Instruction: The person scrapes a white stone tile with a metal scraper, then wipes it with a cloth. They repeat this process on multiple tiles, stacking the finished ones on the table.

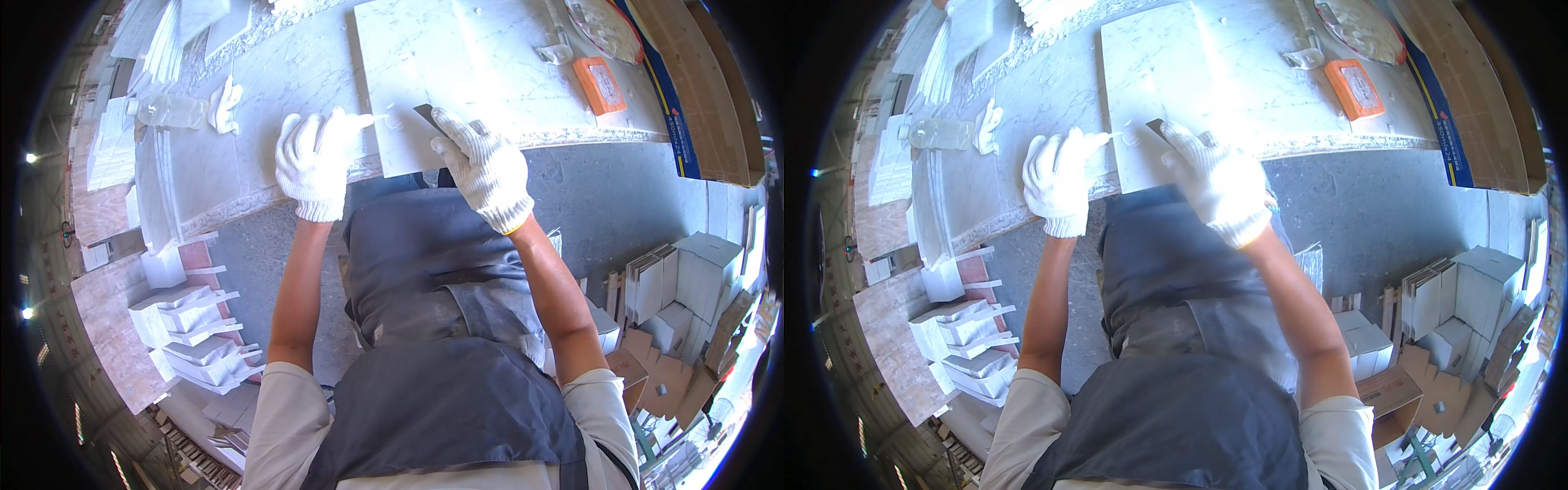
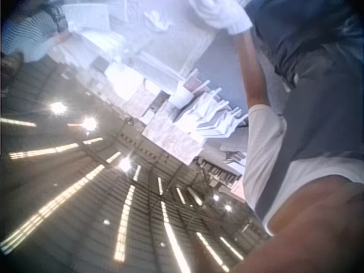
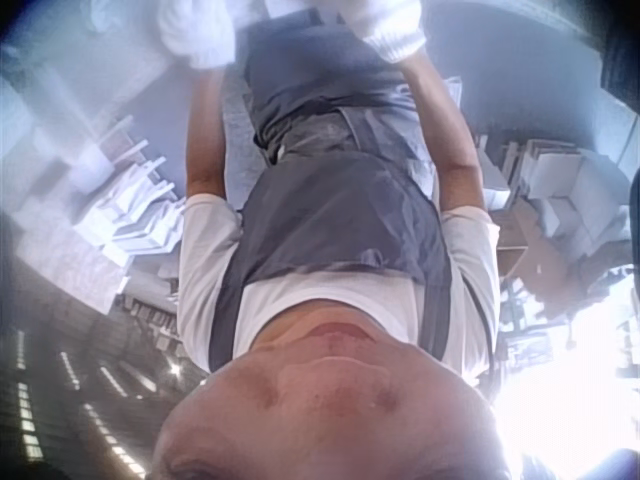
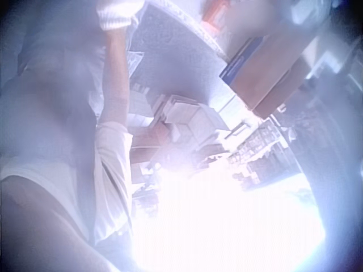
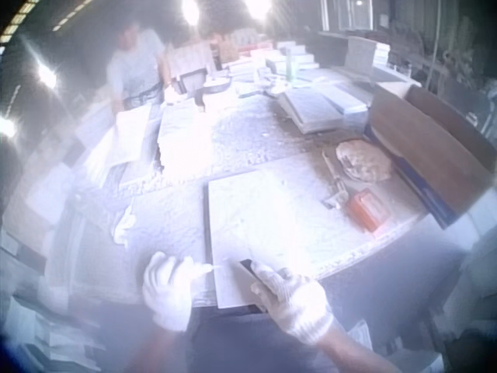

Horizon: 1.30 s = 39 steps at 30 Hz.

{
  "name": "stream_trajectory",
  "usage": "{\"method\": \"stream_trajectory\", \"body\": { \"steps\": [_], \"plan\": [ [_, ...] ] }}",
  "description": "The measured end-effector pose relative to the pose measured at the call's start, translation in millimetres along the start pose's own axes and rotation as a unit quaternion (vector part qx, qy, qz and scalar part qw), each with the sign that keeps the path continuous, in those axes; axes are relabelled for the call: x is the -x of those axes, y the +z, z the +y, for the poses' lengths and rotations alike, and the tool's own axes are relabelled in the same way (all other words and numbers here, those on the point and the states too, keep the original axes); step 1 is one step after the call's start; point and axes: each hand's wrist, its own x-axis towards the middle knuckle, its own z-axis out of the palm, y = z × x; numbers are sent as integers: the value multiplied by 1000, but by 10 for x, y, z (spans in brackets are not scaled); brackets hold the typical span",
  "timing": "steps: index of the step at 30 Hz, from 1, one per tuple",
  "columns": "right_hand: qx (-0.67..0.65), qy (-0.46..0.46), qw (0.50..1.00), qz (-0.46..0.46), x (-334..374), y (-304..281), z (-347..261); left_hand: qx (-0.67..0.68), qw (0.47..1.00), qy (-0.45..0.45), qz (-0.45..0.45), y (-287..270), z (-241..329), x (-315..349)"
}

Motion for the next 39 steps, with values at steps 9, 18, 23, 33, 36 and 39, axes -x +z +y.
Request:
{"method": "stream_trajectory", "body": {
  "steps": [9, 18, 23, 33, 36, 39],
  "plan": [
    [-1, -33, 999, 17, 49, 77, 94, -12, 1000, 1, 9, -11, 11, -57],
    [5, -20, 999, 31, 40, 78, 82, -12, 1000, 10, 3, -25, -4, -71],
    [6, -37, 999, 35, 37, 67, 68, -10, 1000, 8, -1, -24, -5, -68],
    [8, -17, 999, 27, 27, 65, 55, 14, 999, 5, 33, -75, 68, -178],
    [8, -13, 1000, 26, 30, 67, 54, 5, 1000, 2, 8, -90, 72, -165],
    [7, -21, 999, 35, 26, 67, 53, -8, 1000, -5, -26, -94, 54, -128]
  ]
}}
